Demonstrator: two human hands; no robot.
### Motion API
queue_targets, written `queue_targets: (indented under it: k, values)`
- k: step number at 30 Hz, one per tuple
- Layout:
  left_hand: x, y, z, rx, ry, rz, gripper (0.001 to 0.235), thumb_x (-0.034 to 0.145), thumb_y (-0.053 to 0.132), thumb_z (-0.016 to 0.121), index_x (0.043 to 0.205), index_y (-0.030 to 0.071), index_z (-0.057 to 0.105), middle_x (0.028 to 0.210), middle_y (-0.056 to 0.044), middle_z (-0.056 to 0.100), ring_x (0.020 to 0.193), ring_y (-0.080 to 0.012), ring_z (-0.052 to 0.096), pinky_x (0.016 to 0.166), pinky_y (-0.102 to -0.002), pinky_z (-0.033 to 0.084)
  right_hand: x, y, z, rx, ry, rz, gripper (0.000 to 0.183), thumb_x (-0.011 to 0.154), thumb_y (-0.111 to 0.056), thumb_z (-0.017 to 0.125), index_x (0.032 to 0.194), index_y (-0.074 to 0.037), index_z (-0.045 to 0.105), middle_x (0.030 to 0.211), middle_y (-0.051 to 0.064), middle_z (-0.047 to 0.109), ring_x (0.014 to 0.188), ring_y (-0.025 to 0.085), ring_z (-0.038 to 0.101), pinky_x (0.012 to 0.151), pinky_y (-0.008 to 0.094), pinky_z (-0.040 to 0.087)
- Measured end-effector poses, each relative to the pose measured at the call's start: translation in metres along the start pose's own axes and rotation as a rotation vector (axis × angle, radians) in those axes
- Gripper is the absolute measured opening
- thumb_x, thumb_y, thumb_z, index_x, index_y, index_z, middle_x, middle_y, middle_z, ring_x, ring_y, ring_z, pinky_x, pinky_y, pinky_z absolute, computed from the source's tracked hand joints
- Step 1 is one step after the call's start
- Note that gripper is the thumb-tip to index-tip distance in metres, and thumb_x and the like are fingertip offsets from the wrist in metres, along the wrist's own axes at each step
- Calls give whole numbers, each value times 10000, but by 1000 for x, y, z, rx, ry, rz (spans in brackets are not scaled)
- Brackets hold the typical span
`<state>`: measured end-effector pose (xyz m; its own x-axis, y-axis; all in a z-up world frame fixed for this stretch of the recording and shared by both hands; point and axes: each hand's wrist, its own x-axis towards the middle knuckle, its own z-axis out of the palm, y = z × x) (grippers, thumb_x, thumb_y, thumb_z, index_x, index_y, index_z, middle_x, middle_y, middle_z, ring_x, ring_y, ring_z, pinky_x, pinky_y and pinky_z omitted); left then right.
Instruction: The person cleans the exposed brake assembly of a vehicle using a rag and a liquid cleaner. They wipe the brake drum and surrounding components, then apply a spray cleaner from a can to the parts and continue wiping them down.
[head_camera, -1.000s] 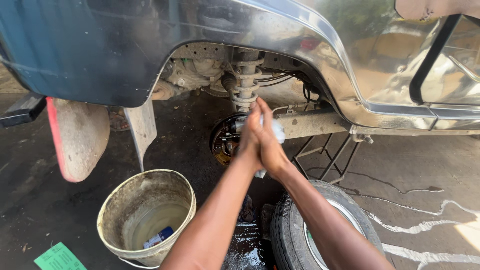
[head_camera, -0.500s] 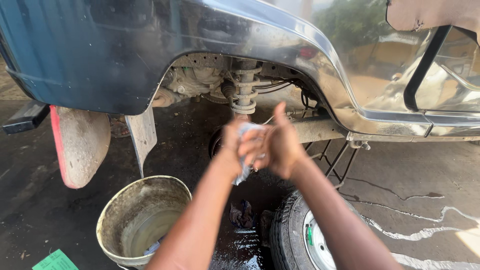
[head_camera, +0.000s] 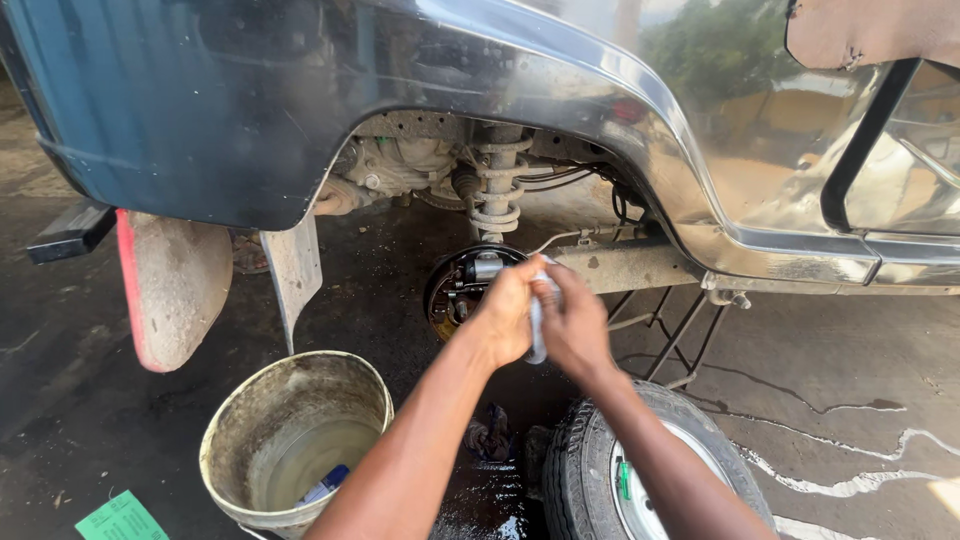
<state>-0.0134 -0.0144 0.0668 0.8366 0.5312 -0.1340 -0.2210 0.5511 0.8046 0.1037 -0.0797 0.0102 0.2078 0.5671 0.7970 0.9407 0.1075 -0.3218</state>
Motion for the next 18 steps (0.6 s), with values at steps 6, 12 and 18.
queue_targets:
  k: [6,12,18]
  values:
    - [-29,62,-21,781,464,305,227,856,206,683,1042,89,742,1034,-108,788,855,-207,748,750,-397,616,33,23,-54,194,-181,831,454,1017,-308,526,1418,-126,414,1070,292,735,810,379,772,685,484,640]
    - [-11,78,-54,1442,671,514,400,1014,432,564,1037,65,719,1077,-110,726,1000,-270,677,881,-451,557,34,-11,18,-239,-9,113,345,936,-401,629,1166,-152,566,1088,215,685,828,374,730,663,524,599]
    - [22,58,-93,1608,618,571,511,1034,511,454,1231,75,632,1286,-167,595,1227,-345,519,1045,-599,371,-17,8,38,42,-13,617,398,881,-378,760,1177,-113,740,1042,192,741,961,391,716,852,456,564]
